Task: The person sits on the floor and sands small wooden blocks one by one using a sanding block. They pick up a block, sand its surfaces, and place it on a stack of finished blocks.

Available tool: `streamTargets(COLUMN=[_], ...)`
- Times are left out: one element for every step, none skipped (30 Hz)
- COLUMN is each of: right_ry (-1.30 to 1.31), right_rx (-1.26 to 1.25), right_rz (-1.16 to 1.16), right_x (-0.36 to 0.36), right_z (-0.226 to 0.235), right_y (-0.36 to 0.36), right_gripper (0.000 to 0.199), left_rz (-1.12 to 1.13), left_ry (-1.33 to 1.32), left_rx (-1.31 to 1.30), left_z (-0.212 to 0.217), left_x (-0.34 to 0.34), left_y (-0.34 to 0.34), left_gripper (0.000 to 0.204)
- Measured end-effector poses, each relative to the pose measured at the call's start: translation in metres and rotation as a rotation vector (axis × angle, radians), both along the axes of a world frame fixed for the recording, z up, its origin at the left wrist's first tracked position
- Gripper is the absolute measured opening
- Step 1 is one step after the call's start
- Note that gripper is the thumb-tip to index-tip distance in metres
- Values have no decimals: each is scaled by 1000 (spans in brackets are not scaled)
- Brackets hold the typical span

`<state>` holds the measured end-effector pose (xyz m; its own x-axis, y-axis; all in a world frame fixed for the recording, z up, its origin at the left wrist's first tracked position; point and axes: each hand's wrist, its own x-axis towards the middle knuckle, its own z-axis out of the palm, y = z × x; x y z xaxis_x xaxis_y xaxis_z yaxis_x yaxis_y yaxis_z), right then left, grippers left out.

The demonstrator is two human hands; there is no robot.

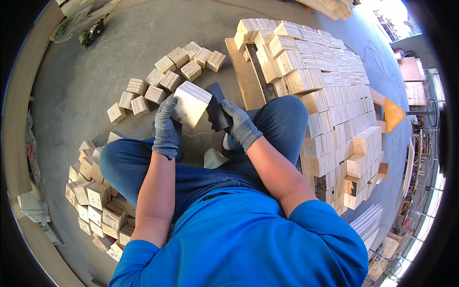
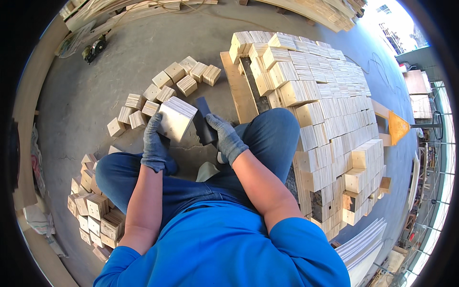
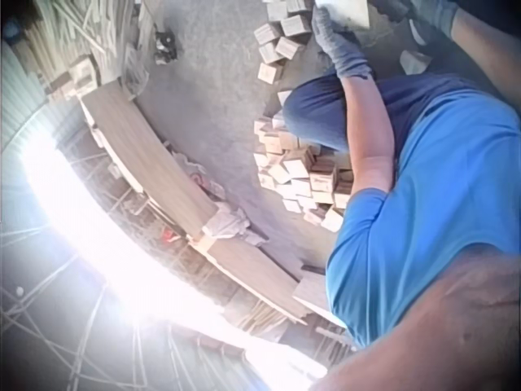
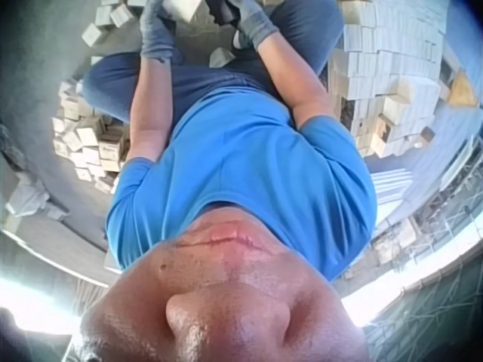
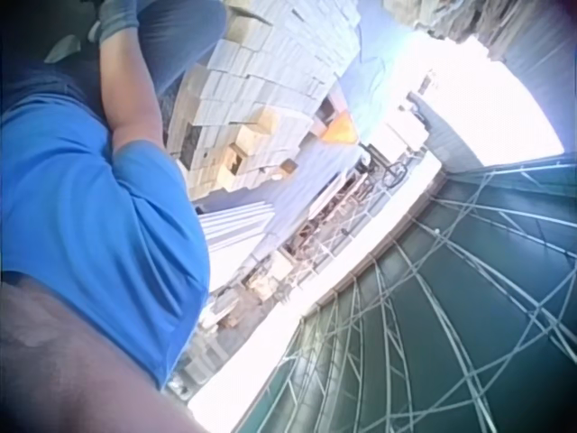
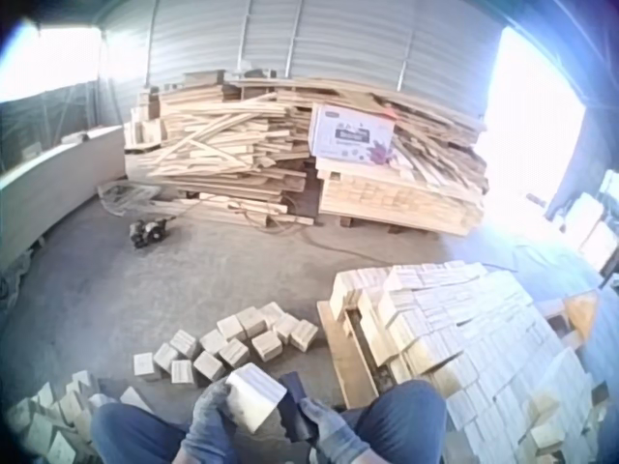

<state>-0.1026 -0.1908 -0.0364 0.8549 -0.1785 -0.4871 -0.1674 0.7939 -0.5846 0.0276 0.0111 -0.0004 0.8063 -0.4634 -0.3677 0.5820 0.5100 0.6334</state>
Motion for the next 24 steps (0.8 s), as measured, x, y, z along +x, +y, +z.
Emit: streamTargets(right_ry=[-5,-10,-15,8,32,55,68,80,92,86,79,73,67,61,56,57,59,60,56,51,47,27,8,-12], right_rx=[-11,-22,-33,-18,-2,13,32,50,69,46,24,2,-51,-104,-157,-165,-173,-181,-229,-276,-324,-382,-440,-497], right_rz=[4,7,11,2,-6,-15,-36,-57,-78,-78,-78,-78,-44,-9,25,41,57,73,89,104,120,128,135,143], right_x=[0,0,0,0,1,1,2,2,2,2,2,1,0,-1,-2,-2,-2,-3,-2,-1,-1,-1,-2,-2], right_z=[2,4,5,4,2,1,6,13,18,18,19,19,16,13,10,11,13,14,19,24,28,29,30,31], right_y=[1,2,2,1,0,-1,0,0,2,2,2,2,2,3,3,5,7,8,10,11,12,13,14,15], right_gripper=[44,45,45,45,45,45,43,40,38,38,37,37,39,40,41,43,45,46,47,47,47,49,51,53], left_rz=[4,0,-5,-10,-26,-42,-55,-87,-118,-151,-119,-87,-56,-40,-25,-7,-6,-5,-3,13,7,0,-7,-13], left_ry=[24,9,-6,-22,-35,-48,-60,-100,-139,-180,-156,-131,-107,-74,-40,-7,39,84,130,139,163,187,210,205], left_rx=[-20,-33,-46,-61,-59,-56,-53,-51,-49,-49,-42,-35,-29,-47,-65,-82,-103,-124,-144,-149,-172,-197,-221,-205], left_z=[0,-1,-2,0,2,5,7,8,8,8,8,8,8,5,0,-1,-2,-3,-2,-1,-1,0,1,1], left_x=[0,0,0,0,-1,-2,-3,-3,-2,-2,-3,-3,-4,-3,0,2,4,6,7,8,8,8,8,7], left_y=[0,1,1,0,0,-1,-1,-1,0,-1,-1,0,0,1,3,5,7,9,10,10,12,13,14,14], left_gripper=[54,53,52,50,52,53,54,56,57,58,59,60,61,60,58,57,56,55,54,51,52,53,54,56])
